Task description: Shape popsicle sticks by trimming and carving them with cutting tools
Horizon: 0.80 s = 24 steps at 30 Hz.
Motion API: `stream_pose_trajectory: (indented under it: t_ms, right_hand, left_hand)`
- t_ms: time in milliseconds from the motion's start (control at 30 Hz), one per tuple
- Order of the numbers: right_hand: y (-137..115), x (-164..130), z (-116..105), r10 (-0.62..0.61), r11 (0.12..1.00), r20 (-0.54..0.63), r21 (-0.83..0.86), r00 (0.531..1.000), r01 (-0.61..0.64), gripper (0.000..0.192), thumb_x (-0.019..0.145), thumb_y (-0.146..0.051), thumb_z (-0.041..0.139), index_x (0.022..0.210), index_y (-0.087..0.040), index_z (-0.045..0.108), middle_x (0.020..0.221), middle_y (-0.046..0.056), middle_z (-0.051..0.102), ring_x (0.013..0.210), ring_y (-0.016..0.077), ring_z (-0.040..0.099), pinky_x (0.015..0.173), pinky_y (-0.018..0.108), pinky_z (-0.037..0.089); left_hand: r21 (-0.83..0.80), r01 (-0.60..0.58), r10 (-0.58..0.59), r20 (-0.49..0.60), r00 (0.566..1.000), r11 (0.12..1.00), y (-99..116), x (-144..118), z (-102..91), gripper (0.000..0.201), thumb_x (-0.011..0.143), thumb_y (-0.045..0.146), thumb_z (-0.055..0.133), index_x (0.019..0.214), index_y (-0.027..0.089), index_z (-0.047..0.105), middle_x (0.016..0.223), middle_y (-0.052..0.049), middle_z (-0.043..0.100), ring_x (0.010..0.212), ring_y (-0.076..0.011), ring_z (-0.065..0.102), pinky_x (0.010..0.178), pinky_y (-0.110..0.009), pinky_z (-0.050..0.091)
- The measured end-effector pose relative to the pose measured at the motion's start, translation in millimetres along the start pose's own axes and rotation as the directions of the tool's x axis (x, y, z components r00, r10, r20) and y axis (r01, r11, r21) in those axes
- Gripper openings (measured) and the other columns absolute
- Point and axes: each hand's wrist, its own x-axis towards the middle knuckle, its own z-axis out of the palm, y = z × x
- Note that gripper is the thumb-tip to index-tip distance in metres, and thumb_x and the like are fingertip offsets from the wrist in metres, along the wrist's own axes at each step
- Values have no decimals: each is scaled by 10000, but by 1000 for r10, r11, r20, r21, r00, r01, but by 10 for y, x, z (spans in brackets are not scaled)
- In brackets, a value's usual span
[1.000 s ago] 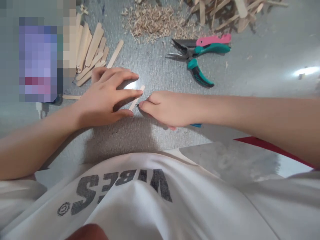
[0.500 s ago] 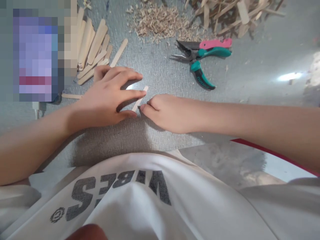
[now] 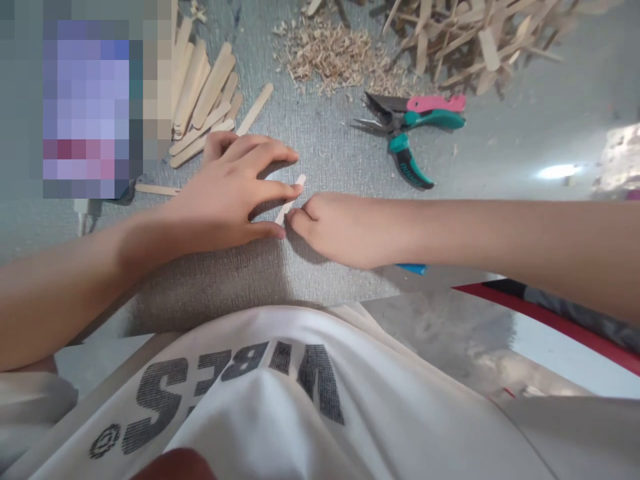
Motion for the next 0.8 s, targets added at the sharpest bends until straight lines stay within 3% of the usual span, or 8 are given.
stream_pose_trajectory:
  t_ms: [333,433,633,800]
  right_hand:
    - [-118,-15,80,-12,1000,-63,-22,998,11,357,1113,-308,362,837,-215,568,658,23,560,609,183,503,672,355,358]
    - [-84,-29,119,-70,997,-116,12,991,72,375,1123,-319,352,833,-209,564,711,35,616,664,184,555,701,344,389]
    - [120,-55,148,-181,956,-125,212,975,205,429,1124,-314,351,718,-221,453,584,-10,470,565,148,459,644,310,372]
    - [172,-56,137,-223,914,-103,325,969,245,466,1143,-306,311,711,-220,463,550,-28,431,506,124,413,585,290,353]
  left_hand:
    - [57,35,-37,45,998,998,19,43,-23,404,1014,552,657,1305,302,785,1653,-99,552,1531,-410,463,1241,-674,287]
    - [54,40,-41,18,999,998,6,37,-15,397,998,576,656,1270,323,797,1611,-72,580,1520,-409,473,1224,-661,298]
    - [-13,7,-8,-22,1000,1000,-58,9,-23,369,929,573,710,1240,398,803,1572,-49,615,1473,-429,494,1199,-676,304]
    - [-54,-33,33,3,999,998,-183,29,7,500,864,619,783,1304,381,789,1633,-50,565,1469,-453,432,1199,-713,261]
